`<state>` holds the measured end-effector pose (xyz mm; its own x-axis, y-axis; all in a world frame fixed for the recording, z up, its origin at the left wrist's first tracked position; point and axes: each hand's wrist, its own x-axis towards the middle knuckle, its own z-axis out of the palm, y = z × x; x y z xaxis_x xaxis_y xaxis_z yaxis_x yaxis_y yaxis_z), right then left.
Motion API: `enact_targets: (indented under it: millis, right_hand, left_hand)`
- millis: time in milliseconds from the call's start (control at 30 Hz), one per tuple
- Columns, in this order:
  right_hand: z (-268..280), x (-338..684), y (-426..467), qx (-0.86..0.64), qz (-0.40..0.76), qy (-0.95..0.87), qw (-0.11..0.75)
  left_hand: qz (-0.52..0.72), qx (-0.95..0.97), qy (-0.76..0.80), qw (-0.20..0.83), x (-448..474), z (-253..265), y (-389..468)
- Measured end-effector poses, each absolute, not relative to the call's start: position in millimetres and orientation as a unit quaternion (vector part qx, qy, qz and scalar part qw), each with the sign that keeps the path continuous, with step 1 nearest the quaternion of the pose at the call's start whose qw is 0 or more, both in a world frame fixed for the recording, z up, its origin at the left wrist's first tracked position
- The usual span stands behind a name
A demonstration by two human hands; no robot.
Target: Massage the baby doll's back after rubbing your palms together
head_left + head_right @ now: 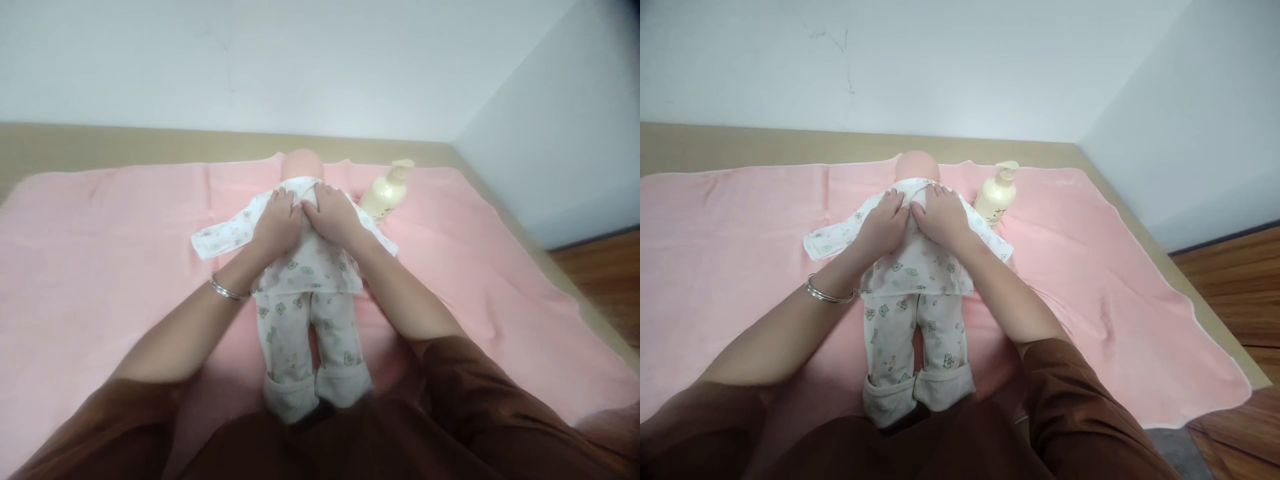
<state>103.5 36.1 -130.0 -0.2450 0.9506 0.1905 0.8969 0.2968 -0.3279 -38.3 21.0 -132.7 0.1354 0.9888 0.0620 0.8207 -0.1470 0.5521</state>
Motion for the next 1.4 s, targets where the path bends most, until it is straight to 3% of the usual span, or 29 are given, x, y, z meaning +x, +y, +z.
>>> enact_targets:
  millis: [400, 567, 800, 1267, 1400]
  right_hand:
    - [-130, 98, 23, -0.592, 0.017, -0.786, 0.175]
    - [-131, 91, 6, -0.515, -0.037, -0.843, 0.152]
    - [-137, 96, 31, -0.599, 0.073, -0.774, 0.190]
    - [-132, 104, 40, -0.604, 0.107, -0.765, 0.196]
    - [-130, 105, 40, -0.603, 0.099, -0.768, 0.193]
  left_hand:
    - [0.318, 0.714, 0.607, 0.142, -40, -165, 30]
    - [0.307, 0.720, 0.607, 0.136, -40, -161, 30]
    - [0.298, 0.713, 0.625, 0.109, -37, -161, 27]
    - [0.244, 0.779, 0.576, 0.044, -37, -158, 18]
    - [0.229, 0.795, 0.558, 0.068, -29, -144, -1]
